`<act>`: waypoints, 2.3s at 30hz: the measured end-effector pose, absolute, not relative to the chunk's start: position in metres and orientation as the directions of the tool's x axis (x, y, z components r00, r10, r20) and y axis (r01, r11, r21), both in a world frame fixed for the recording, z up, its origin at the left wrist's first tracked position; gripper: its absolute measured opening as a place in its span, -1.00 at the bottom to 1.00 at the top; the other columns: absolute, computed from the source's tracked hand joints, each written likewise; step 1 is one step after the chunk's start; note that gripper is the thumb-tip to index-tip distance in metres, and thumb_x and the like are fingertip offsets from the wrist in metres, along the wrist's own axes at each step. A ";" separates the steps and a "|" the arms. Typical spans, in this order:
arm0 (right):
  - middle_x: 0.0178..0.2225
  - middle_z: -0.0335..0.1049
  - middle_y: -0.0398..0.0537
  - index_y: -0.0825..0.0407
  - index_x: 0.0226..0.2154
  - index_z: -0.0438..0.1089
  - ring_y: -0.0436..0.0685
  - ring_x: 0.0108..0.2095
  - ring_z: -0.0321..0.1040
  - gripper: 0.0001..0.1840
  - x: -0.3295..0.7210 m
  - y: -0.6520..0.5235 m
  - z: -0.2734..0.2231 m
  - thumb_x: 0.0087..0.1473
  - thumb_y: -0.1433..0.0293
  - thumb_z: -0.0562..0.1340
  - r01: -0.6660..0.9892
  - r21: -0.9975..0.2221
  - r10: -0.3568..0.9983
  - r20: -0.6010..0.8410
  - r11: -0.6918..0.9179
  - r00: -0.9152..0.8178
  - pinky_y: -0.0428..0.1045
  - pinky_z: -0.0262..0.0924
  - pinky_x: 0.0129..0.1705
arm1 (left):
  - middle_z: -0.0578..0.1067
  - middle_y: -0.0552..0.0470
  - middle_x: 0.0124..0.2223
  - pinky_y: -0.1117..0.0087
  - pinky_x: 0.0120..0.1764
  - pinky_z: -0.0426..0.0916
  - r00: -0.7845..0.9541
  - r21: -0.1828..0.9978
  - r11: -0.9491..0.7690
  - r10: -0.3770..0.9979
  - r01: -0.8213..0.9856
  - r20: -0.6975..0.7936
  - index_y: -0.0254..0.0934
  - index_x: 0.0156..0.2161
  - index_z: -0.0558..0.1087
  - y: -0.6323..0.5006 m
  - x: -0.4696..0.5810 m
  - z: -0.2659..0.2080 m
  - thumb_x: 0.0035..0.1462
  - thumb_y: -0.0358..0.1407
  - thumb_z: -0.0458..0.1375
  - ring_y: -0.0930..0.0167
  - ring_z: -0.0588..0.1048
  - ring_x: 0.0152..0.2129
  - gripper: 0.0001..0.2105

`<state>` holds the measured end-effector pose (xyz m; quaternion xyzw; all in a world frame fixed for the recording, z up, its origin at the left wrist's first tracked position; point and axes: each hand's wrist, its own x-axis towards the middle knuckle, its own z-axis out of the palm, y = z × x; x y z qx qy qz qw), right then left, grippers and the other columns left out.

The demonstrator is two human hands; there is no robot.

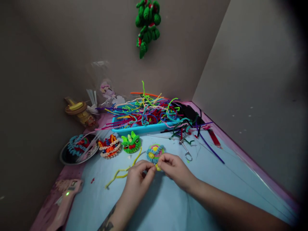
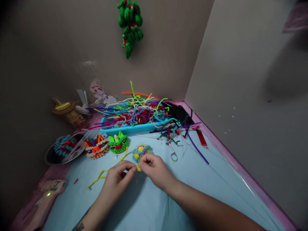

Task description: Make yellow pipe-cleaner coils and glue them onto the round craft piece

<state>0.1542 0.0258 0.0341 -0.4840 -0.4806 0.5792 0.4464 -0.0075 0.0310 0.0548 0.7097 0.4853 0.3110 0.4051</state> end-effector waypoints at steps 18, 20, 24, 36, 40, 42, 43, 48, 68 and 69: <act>-0.59 0.16 -0.23 0.05 -0.59 0.24 -0.03 -0.52 0.09 -0.84 0.150 0.026 0.035 -0.08 0.36 0.19 0.027 -0.993 0.983 -0.113 -0.110 -0.144 -0.10 0.00 -0.46 | 0.42 0.01 -0.43 0.45 -0.41 0.24 0.384 0.783 -0.332 0.914 0.525 0.130 -0.28 -0.45 0.35 0.028 -0.004 0.047 0.10 -0.40 -0.01 0.41 0.39 -0.47 -0.86; -0.61 0.15 -0.24 0.05 -0.59 0.25 -0.04 -0.54 0.07 -0.83 0.151 0.026 0.036 -0.08 0.34 0.20 0.013 -0.992 0.980 -0.126 -0.125 -0.156 -0.11 -0.02 -0.50 | 0.41 0.01 -0.45 0.46 -0.44 0.22 0.370 0.815 -0.278 0.925 0.509 0.084 -0.28 -0.46 0.36 0.028 -0.005 0.051 0.09 -0.37 0.00 0.41 0.38 -0.49 -0.85; -0.68 0.05 -0.32 0.05 -0.57 0.26 -0.11 -0.65 -0.07 -0.78 0.153 0.028 0.037 -0.10 0.27 0.26 -0.069 -0.976 0.956 -0.187 -0.207 -0.227 -0.14 -0.17 -0.61 | 0.38 0.07 -0.52 0.50 -0.49 0.18 0.345 0.907 -0.091 0.936 0.411 -0.063 -0.29 -0.51 0.38 0.031 -0.005 0.057 0.01 -0.33 0.04 0.46 0.32 -0.55 -0.86; -0.67 0.04 -0.33 0.05 -0.56 0.23 -0.11 -0.66 -0.07 -0.80 0.153 0.028 0.036 -0.04 0.31 0.22 -0.074 -0.983 0.960 -0.149 -0.171 -0.236 -0.14 -0.16 -0.60 | 0.42 0.03 -0.51 0.50 -0.48 0.21 0.297 0.921 -0.024 0.949 0.390 -0.101 -0.32 -0.51 0.41 0.032 -0.003 0.056 -0.04 -0.27 0.09 0.46 0.33 -0.54 -0.84; -0.58 0.15 -0.24 0.05 -0.55 0.23 -0.05 -0.53 0.07 -0.85 0.151 0.026 0.035 -0.02 0.37 0.16 0.014 -0.996 0.976 -0.084 -0.083 -0.202 -0.12 -0.01 -0.48 | 0.36 0.07 -0.55 0.51 -0.50 0.17 0.285 0.886 -0.068 0.956 0.459 -0.075 -0.31 -0.54 0.36 0.031 -0.003 0.053 -0.03 -0.29 0.07 0.48 0.29 -0.58 -0.85; -0.56 0.17 -0.21 0.05 -0.56 0.23 -0.03 -0.49 0.11 -0.85 0.150 0.024 0.034 -0.02 0.38 0.15 0.080 -0.996 0.986 -0.051 -0.038 -0.160 -0.11 0.02 -0.45 | 0.33 0.09 -0.57 0.51 -0.51 0.15 0.273 0.879 -0.061 0.959 0.473 -0.080 -0.31 -0.56 0.34 0.031 -0.003 0.052 -0.04 -0.29 0.07 0.48 0.28 -0.59 -0.84; -0.55 0.17 -0.20 0.05 -0.57 0.23 -0.01 -0.48 0.12 -0.85 0.149 0.024 0.033 -0.02 0.39 0.15 0.117 -0.993 0.990 -0.030 -0.015 -0.135 -0.10 0.02 -0.44 | 0.32 0.10 -0.58 0.51 -0.51 0.15 0.264 0.877 -0.052 0.961 0.477 -0.086 -0.30 -0.57 0.32 0.031 -0.003 0.053 -0.05 -0.29 0.06 0.48 0.27 -0.59 -0.84; -0.56 0.16 -0.20 0.04 -0.56 0.22 0.00 -0.49 0.12 -0.86 0.149 0.023 0.031 -0.02 0.39 0.13 0.089 -0.996 0.984 -0.041 -0.026 -0.172 -0.09 0.04 -0.44 | 0.31 0.11 -0.60 0.50 -0.51 0.13 0.269 0.890 0.015 0.951 0.456 -0.154 -0.31 -0.57 0.32 0.032 -0.002 0.056 -0.06 -0.25 0.05 0.48 0.25 -0.61 -0.82; -0.57 0.13 -0.24 0.02 -0.53 0.18 -0.02 -0.51 0.09 -0.83 0.147 0.023 0.033 0.00 0.31 0.13 -0.022 -0.997 0.990 -0.068 -0.071 -0.127 -0.09 -0.01 -0.46 | 0.38 0.04 -0.55 0.49 -0.49 0.16 0.300 0.931 0.046 0.940 0.361 -0.163 -0.36 -0.51 0.43 0.030 0.002 0.053 -0.02 -0.19 0.13 0.48 0.28 -0.57 -0.76; -0.57 0.13 -0.24 0.02 -0.54 0.18 -0.02 -0.52 0.09 -0.84 0.147 0.023 0.035 0.00 0.32 0.12 -0.024 -0.997 0.990 -0.065 -0.069 -0.129 -0.09 0.00 -0.46 | 0.34 0.08 -0.57 0.50 -0.52 0.13 0.296 0.938 0.073 0.938 0.339 -0.180 -0.35 -0.53 0.41 0.030 0.002 0.052 -0.04 -0.18 0.14 0.50 0.24 -0.60 -0.76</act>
